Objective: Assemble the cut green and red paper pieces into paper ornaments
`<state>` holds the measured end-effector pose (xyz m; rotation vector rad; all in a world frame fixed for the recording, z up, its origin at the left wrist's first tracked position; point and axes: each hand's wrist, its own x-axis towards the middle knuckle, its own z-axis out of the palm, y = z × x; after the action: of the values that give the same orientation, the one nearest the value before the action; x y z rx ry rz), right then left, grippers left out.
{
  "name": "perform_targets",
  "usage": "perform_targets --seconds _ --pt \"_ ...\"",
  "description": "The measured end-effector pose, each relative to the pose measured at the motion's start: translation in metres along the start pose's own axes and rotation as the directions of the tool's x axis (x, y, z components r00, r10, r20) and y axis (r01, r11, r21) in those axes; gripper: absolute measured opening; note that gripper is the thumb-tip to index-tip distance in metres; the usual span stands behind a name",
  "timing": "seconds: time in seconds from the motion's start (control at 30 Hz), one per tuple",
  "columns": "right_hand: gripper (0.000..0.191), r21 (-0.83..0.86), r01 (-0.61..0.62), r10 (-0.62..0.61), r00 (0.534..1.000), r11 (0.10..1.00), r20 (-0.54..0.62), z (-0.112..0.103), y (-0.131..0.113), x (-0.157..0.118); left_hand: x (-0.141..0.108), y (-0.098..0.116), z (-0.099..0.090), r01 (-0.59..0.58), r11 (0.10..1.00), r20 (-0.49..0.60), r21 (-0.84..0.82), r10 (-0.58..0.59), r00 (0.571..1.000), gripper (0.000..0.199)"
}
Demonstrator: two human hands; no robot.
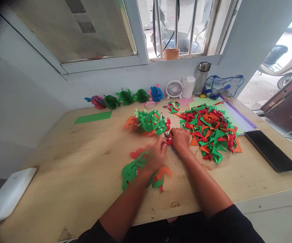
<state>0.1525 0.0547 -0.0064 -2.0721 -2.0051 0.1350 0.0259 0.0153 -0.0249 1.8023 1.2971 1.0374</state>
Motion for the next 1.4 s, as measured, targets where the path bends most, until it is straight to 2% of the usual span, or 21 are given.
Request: perform_targets --seconds 0.43,0.53,0.6,0.7,0.77,0.87,0.93,1.07,1.17,1.27,1.4 --pt "0.015 0.085 0.047 -0.040 0.996 0.995 -0.081 0.010 0.003 0.001 0.001 -0.001 0.000 -0.023 0.997 0.010 0.073 0.022 1.000 0.013" --pt "0.013 0.196 0.060 -0.042 0.994 0.979 -0.096 0.010 0.006 0.002 0.001 0.000 -0.001 -0.017 0.997 0.015 0.081 0.016 1.000 0.014" --pt "0.013 0.336 0.021 0.025 0.991 0.941 -0.132 0.009 0.009 0.005 0.000 0.000 -0.001 -0.015 0.997 0.012 0.077 0.014 1.000 0.014" --pt "0.016 0.586 -0.039 0.181 0.966 0.809 -0.184 0.004 0.012 0.008 0.001 -0.002 0.000 0.007 1.000 -0.010 0.028 -0.007 1.000 0.014" --pt "0.019 0.762 -0.046 0.258 0.952 0.646 -0.162 -0.001 0.012 0.009 0.002 -0.005 0.001 0.041 0.996 -0.034 -0.079 -0.044 0.998 0.014" --pt "0.022 0.935 -0.040 0.295 0.953 0.351 -0.070 -0.010 0.006 0.002 0.006 -0.007 -0.001 0.088 0.939 -0.097 -0.333 -0.127 0.987 0.014" --pt "0.023 0.966 -0.051 0.275 0.961 0.255 -0.022 -0.017 0.000 -0.007 0.009 -0.005 -0.004 0.109 0.872 -0.148 -0.477 -0.202 0.968 0.015" --pt "0.024 0.974 -0.039 0.170 0.985 0.221 0.000 -0.021 -0.014 -0.027 0.011 0.002 -0.014 0.156 0.744 -0.176 -0.650 -0.347 0.921 0.018" --pt "0.023 0.980 -0.029 0.114 0.994 0.196 0.007 -0.015 -0.020 -0.036 0.011 0.005 -0.018 0.165 0.691 -0.167 -0.703 -0.387 0.907 0.021" --pt "0.021 0.973 0.030 0.077 0.996 0.227 -0.049 -0.006 -0.023 -0.038 0.011 0.004 -0.018 0.157 0.711 -0.181 -0.686 -0.375 0.909 0.021" --pt "0.018 0.944 0.121 0.044 0.989 0.308 -0.141 0.000 -0.025 -0.036 0.011 0.002 -0.016 0.137 0.758 -0.176 -0.638 -0.317 0.932 0.020"
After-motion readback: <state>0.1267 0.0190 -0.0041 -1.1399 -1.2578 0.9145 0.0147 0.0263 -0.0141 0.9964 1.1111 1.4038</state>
